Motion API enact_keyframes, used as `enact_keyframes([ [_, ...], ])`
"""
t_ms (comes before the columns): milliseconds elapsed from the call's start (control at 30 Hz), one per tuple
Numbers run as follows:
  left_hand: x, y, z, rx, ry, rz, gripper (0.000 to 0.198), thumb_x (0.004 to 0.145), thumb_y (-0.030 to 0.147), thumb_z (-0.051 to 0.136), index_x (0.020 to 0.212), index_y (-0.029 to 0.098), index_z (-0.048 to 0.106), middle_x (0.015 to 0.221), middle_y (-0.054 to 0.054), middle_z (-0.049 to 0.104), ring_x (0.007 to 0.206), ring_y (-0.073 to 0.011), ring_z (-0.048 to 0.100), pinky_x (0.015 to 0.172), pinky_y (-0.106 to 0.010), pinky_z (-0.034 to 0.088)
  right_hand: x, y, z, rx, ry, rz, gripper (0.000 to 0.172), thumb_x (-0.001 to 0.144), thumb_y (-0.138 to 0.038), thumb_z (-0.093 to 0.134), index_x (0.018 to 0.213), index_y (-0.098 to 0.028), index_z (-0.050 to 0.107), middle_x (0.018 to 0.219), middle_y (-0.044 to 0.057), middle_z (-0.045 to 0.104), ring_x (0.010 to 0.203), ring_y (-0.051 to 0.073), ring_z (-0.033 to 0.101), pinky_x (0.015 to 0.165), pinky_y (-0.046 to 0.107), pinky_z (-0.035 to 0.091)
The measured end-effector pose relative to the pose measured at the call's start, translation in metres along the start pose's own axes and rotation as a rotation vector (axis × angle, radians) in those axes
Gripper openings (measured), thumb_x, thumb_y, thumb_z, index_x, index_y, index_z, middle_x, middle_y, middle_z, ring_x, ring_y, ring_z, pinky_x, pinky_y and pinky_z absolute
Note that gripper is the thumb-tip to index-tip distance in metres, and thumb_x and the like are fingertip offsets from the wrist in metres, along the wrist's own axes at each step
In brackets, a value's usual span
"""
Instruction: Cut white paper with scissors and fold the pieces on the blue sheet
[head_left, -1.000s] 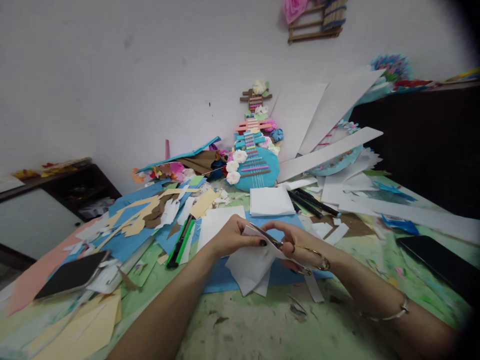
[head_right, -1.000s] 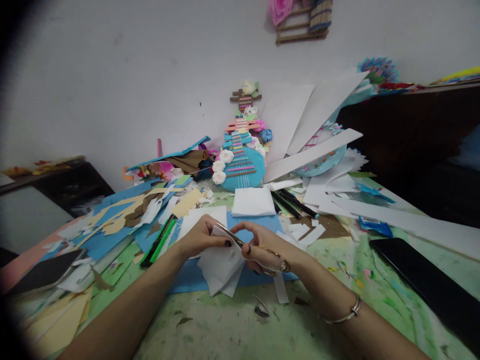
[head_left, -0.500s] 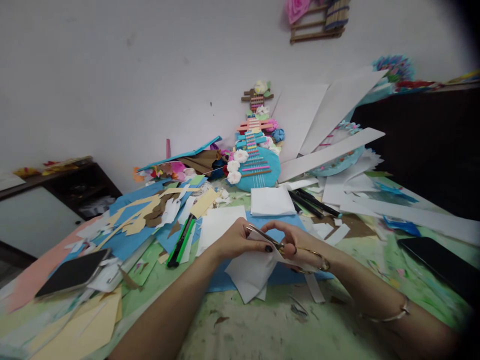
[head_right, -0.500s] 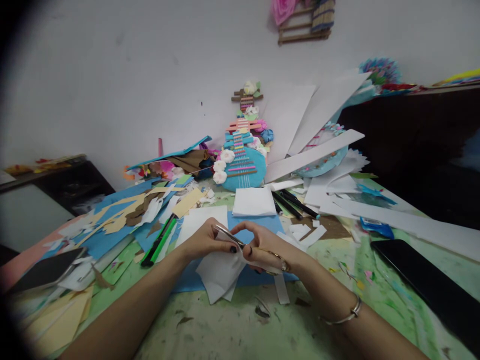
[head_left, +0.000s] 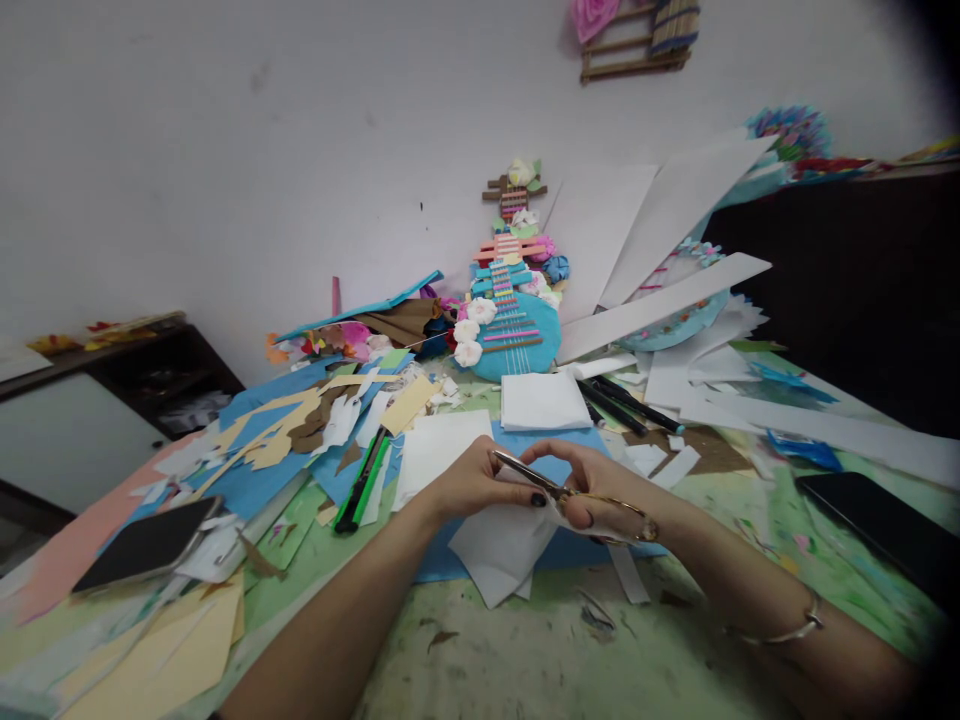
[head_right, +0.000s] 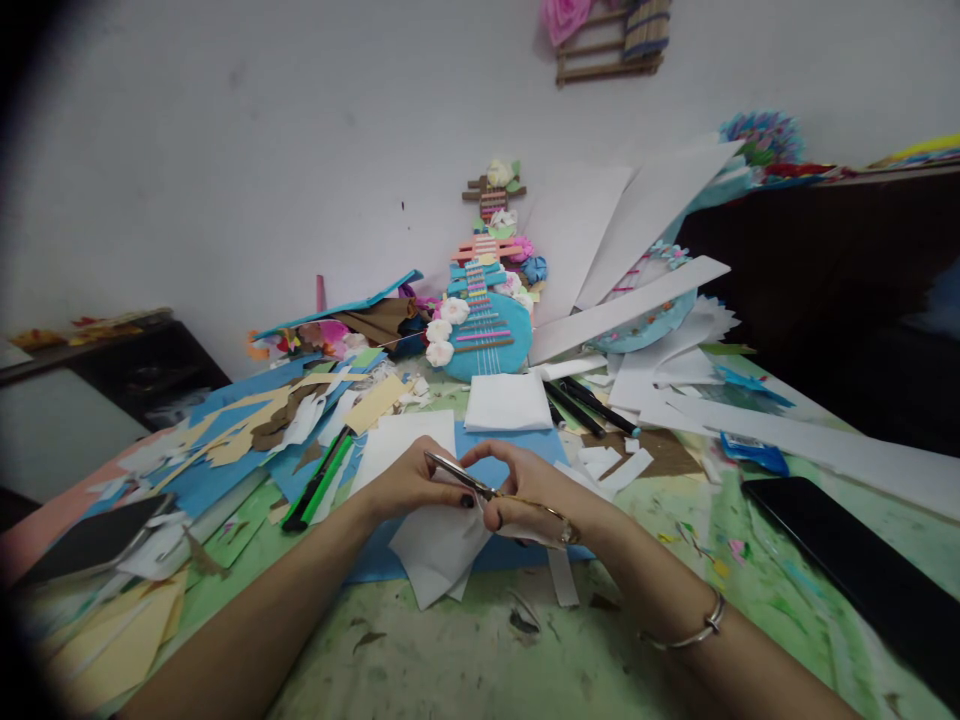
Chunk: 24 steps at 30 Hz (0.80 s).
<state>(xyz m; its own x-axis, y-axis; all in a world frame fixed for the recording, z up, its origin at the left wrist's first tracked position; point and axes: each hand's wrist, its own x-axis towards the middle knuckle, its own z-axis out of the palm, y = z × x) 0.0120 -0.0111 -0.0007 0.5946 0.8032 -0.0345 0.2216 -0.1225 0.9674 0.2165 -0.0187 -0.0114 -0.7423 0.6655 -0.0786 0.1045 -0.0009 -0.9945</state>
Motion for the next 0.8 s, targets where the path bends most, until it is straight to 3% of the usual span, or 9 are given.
enact_keyframes([
  [100, 0.001, -0.002, 0.001, -0.006, 0.004, -0.038, 0.031, 0.058, 0.035, 0.077, 0.078, 0.010, 0.075, 0.056, -0.003, 0.063, 0.047, -0.0088, 0.048, 0.045, -0.019, 0.034, 0.001, -0.002, 0.000, -0.021, 0.046, 0.037, 0.081, 0.057, -0.039, 0.079, 0.125, -0.019, 0.040, 0.045, -0.011, 0.047, 0.034, 0.005, 0.038, 0.033, 0.013, 0.024],
  [267, 0.004, -0.006, 0.001, -0.028, 0.051, -0.024, 0.032, 0.059, 0.039, 0.077, 0.068, 0.008, 0.073, 0.059, -0.006, 0.065, 0.048, -0.0110, 0.052, 0.046, -0.020, 0.039, 0.001, -0.009, 0.006, -0.080, 0.143, 0.095, 0.084, 0.054, -0.022, 0.079, 0.128, -0.020, 0.039, 0.051, -0.006, 0.061, 0.042, 0.013, 0.056, 0.039, 0.018, 0.041],
  [400, 0.008, -0.010, -0.004, -0.090, 0.101, -0.045, 0.031, 0.054, 0.034, 0.080, 0.070, 0.009, 0.072, 0.062, -0.006, 0.066, 0.052, -0.0129, 0.056, 0.050, -0.022, 0.042, -0.003, -0.021, 0.006, -0.086, 0.221, 0.052, 0.072, 0.061, -0.017, 0.071, 0.126, -0.018, 0.042, 0.053, -0.003, 0.064, 0.045, 0.014, 0.059, 0.041, 0.018, 0.041],
  [467, 0.009, -0.012, -0.009, -0.094, 0.095, -0.063, 0.032, 0.053, 0.032, 0.080, 0.074, 0.009, 0.071, 0.065, -0.005, 0.067, 0.055, -0.0132, 0.057, 0.053, -0.022, 0.043, -0.007, -0.026, -0.001, -0.085, 0.323, 0.007, 0.066, 0.062, -0.019, 0.069, 0.123, -0.016, 0.045, 0.050, -0.003, 0.062, 0.042, 0.013, 0.057, 0.039, 0.018, 0.037],
  [600, 0.006, -0.009, -0.031, -0.014, 0.102, -0.037, 0.032, 0.060, 0.034, 0.076, 0.079, 0.009, 0.070, 0.067, -0.005, 0.065, 0.058, -0.0103, 0.055, 0.054, -0.019, 0.039, -0.018, -0.032, -0.028, -0.012, 0.663, -0.120, 0.051, 0.062, -0.024, 0.067, 0.109, -0.012, 0.054, 0.044, -0.004, 0.055, 0.038, 0.012, 0.050, 0.036, 0.019, 0.034],
  [667, 0.001, 0.000, -0.045, 0.014, 0.129, -0.021, 0.031, 0.066, 0.036, 0.072, 0.082, 0.009, 0.067, 0.067, -0.004, 0.063, 0.056, -0.0084, 0.051, 0.052, -0.017, 0.036, -0.023, -0.031, -0.042, 0.040, 0.805, -0.124, 0.044, 0.059, -0.026, 0.068, 0.099, -0.013, 0.056, 0.044, -0.005, 0.053, 0.038, 0.012, 0.049, 0.036, 0.020, 0.034],
  [800, -0.003, 0.029, -0.075, 0.182, -0.007, -0.134, 0.035, 0.064, 0.031, 0.073, 0.092, 0.014, 0.063, 0.053, 0.005, 0.052, 0.042, -0.0043, 0.036, 0.042, -0.016, 0.022, -0.028, -0.024, -0.059, 0.081, 0.949, -0.086, 0.043, 0.054, -0.022, 0.069, 0.095, -0.015, 0.054, 0.046, -0.004, 0.053, 0.038, 0.013, 0.048, 0.036, 0.022, 0.036],
])
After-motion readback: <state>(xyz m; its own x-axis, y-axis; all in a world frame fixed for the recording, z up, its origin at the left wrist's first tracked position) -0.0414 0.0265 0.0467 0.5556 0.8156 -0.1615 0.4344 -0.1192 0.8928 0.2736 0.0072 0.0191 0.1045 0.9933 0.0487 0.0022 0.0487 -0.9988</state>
